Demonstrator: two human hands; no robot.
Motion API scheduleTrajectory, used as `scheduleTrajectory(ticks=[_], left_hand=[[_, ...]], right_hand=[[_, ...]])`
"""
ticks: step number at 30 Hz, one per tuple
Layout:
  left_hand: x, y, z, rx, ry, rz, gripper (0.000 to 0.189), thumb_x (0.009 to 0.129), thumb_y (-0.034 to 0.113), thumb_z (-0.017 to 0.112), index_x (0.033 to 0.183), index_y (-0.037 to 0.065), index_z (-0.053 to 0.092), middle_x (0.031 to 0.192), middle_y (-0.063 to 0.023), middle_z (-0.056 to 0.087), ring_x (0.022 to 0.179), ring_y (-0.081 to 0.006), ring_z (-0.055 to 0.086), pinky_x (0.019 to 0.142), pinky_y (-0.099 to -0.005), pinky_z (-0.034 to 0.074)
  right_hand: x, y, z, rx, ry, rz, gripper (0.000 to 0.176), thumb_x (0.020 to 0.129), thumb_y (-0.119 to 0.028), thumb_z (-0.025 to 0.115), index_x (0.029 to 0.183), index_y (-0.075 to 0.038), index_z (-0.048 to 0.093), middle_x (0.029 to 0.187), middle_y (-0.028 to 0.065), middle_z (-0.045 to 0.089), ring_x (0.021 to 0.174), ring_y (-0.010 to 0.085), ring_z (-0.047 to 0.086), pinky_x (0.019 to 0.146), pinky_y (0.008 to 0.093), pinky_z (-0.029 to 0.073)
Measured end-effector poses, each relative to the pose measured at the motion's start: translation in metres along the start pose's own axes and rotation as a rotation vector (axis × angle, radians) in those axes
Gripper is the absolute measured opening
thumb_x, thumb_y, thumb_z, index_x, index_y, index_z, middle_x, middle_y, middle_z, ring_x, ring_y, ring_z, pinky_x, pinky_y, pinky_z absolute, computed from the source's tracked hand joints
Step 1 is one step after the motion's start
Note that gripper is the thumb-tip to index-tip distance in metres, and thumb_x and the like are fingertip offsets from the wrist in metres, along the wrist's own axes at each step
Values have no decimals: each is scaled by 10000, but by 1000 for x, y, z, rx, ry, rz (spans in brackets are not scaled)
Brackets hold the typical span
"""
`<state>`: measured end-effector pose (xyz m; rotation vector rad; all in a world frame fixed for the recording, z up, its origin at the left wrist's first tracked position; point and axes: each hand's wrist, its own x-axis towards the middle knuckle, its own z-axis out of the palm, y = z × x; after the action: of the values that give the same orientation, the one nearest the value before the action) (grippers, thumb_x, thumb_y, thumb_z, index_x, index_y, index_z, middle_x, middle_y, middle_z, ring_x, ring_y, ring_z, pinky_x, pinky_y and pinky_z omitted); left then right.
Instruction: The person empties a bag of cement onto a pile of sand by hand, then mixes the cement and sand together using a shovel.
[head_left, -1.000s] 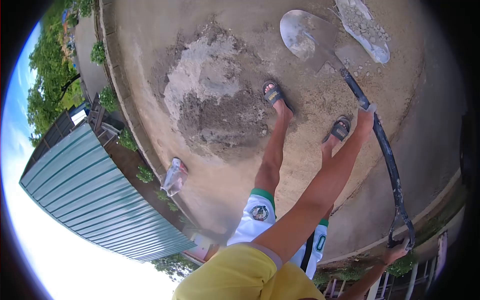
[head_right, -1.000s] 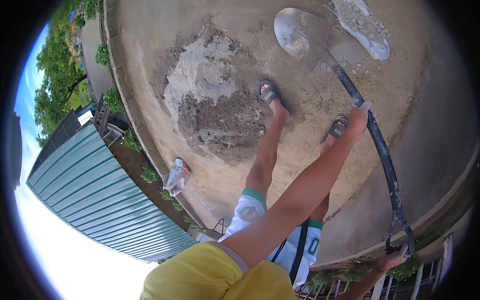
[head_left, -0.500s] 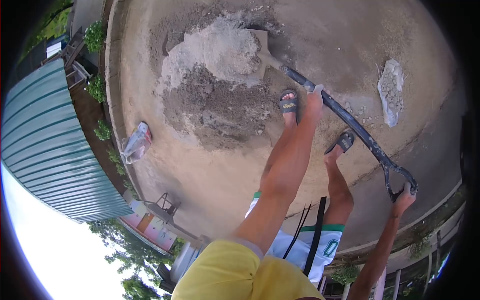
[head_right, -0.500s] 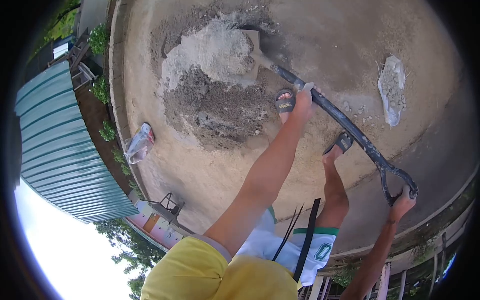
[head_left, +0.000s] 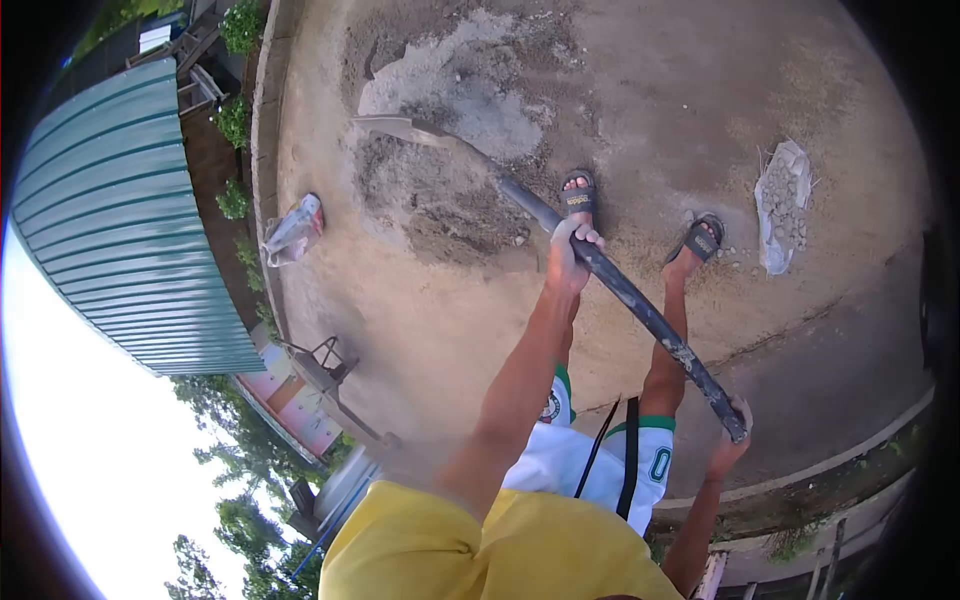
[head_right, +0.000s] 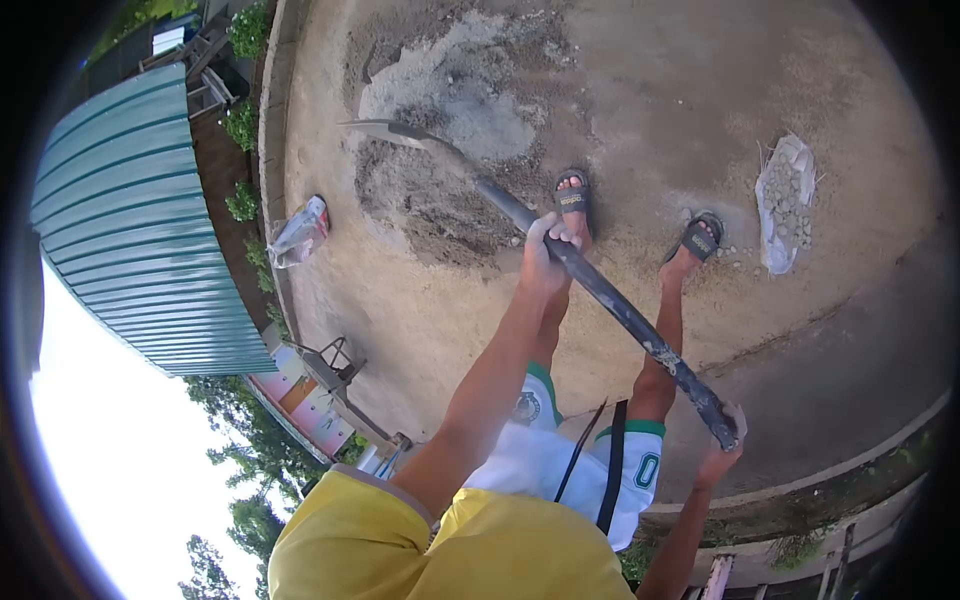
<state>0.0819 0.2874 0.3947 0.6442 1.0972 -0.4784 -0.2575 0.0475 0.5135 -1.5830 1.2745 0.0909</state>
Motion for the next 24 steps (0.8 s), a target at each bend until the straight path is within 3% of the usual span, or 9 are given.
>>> scheduleTrajectory(ticks=[2,5,7,10,13,15,16,18,24], left_hand=[[0,-71,14,107,-143,-134,151,896,142,568,796,137,456,649,39,428,615,-103,477,603,-272,440],[9,-202,31,250,17,-255,137,861,148,607,788,104,501,626,-3,497,520,-141,523,488,-311,466],[15,-284,16,348,-32,-370,145,843,149,613,767,88,505,620,-18,509,503,-162,528,481,-318,471],[9,-319,26,392,29,-480,134,836,152,610,783,70,518,623,-34,527,501,-179,541,487,-324,483],[44,-283,16,401,67,-372,145,835,161,605,766,57,531,611,-52,530,502,-181,548,484,-328,481],[49,-184,39,396,156,-110,157,835,168,600,752,49,540,600,-64,530,502,-183,551,481,-329,478],[121,-199,-27,430,190,-266,170,848,162,573,726,52,528,601,-72,526,497,-188,535,474,-333,468],[174,-119,-69,246,85,-233,167,850,147,556,710,70,507,603,-69,509,500,-199,516,489,-339,465],[92,-71,-19,80,21,-197,150,846,143,562,718,89,506,629,-47,514,530,-193,521,516,-339,467]], right_hand=[[-16,31,-62,97,153,158,181,871,-124,540,984,6,597,1006,109,586,935,211,551,825,343,443],[-32,18,-127,55,573,273,204,879,-194,554,815,-4,591,722,30,513,625,129,476,562,306,406],[-43,36,-186,86,800,550,272,874,-233,568,717,-11,564,625,6,452,543,126,431,501,299,367],[-48,13,-196,28,825,530,283,863,-232,577,692,-7,560,603,17,452,535,132,436,493,301,353],[-19,-29,-113,-196,894,518,307,849,-242,585,629,-40,513,607,0,448,518,131,421,488,295,330],[4,-10,-75,-54,806,488,274,829,-201,602,632,-26,529,612,16,452,527,133,429,497,304,349],[23,-15,-40,-67,749,441,254,817,-179,610,634,-22,534,610,20,456,526,133,433,495,304,355],[52,-49,43,-232,525,222,214,808,-137,602,645,-22,524,603,23,456,528,129,454,482,295,360],[51,-67,-18,-165,429,223,147,825,-140,565,728,-34,531,645,27,483,548,118,483,461,282,357]])
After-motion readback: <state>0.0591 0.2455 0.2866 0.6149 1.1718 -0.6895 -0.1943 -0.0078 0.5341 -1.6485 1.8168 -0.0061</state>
